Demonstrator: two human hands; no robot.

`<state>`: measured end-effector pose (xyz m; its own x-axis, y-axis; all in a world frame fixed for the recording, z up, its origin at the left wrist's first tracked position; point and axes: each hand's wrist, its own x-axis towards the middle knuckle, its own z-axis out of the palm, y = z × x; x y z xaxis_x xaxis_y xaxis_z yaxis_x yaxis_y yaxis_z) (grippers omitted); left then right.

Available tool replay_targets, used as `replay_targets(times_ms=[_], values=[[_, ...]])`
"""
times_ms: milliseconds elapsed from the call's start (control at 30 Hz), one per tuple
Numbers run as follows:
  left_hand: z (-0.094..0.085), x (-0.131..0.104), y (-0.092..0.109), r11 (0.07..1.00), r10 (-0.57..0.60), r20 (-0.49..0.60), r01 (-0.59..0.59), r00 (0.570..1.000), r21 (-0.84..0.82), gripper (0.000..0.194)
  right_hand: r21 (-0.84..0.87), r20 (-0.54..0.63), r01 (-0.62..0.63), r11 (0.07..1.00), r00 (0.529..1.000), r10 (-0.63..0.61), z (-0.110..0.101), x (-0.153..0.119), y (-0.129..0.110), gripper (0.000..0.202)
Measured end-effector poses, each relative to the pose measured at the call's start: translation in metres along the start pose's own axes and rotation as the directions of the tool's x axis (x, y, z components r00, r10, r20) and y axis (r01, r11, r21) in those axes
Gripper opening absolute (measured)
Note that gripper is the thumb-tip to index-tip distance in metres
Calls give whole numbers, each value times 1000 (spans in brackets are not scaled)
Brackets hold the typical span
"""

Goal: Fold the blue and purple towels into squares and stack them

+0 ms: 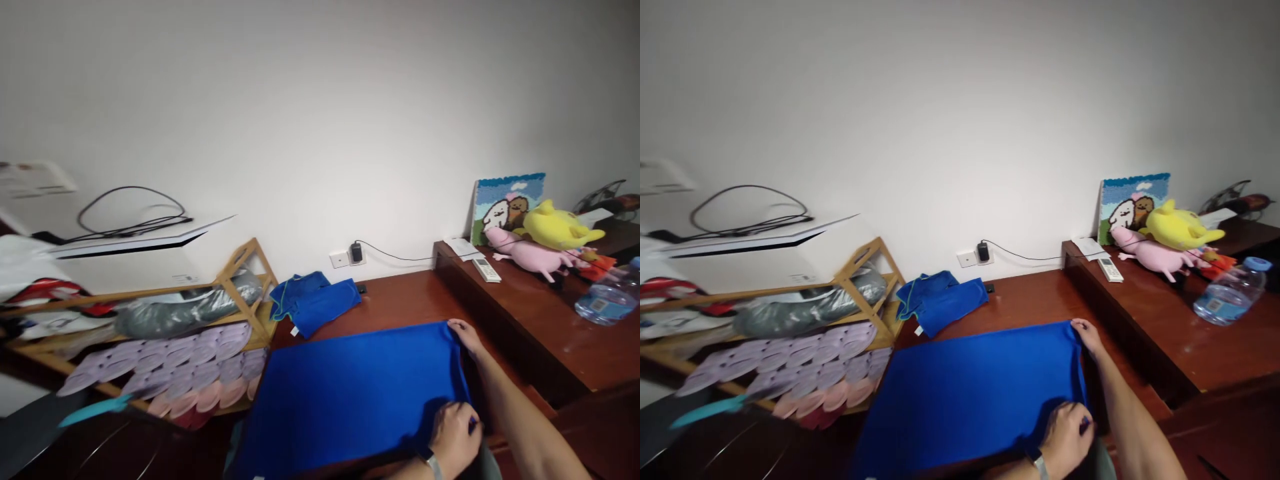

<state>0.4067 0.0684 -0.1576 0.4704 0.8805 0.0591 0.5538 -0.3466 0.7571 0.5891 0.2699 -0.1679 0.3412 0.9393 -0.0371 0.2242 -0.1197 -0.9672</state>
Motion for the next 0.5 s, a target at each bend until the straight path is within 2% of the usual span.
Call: replay_targets(times_ms=[33,100,167,233,367,500], values=[[-13,-9,-1,999,-40,-38,39,998,-29,13,10,14,-1,1000,1000,1,4,-3,-9,53],[-42,-27,-3,995,-55,-110,45,992,-87,8,27,73,4,1000,997,-6,20,-10,-31,51],[-75,-50,-8,987,-93,-185,67,978,-143,8,38,178,13,999,984,-19,46,-18,-58,50],[-109,-78,-17,972,-167,-255,116,953,-202,16,43,305,30,999,951,-42,80,-28,-88,48],[-171,-148,-49,927,-299,-399,163,867,-338,56,56,523,113,992,843,-125,166,-56,-150,40],[-220,-227,-93,857,-441,-452,214,776,-469,80,23,692,273,962,690,-213,276,-98,-204,29]])
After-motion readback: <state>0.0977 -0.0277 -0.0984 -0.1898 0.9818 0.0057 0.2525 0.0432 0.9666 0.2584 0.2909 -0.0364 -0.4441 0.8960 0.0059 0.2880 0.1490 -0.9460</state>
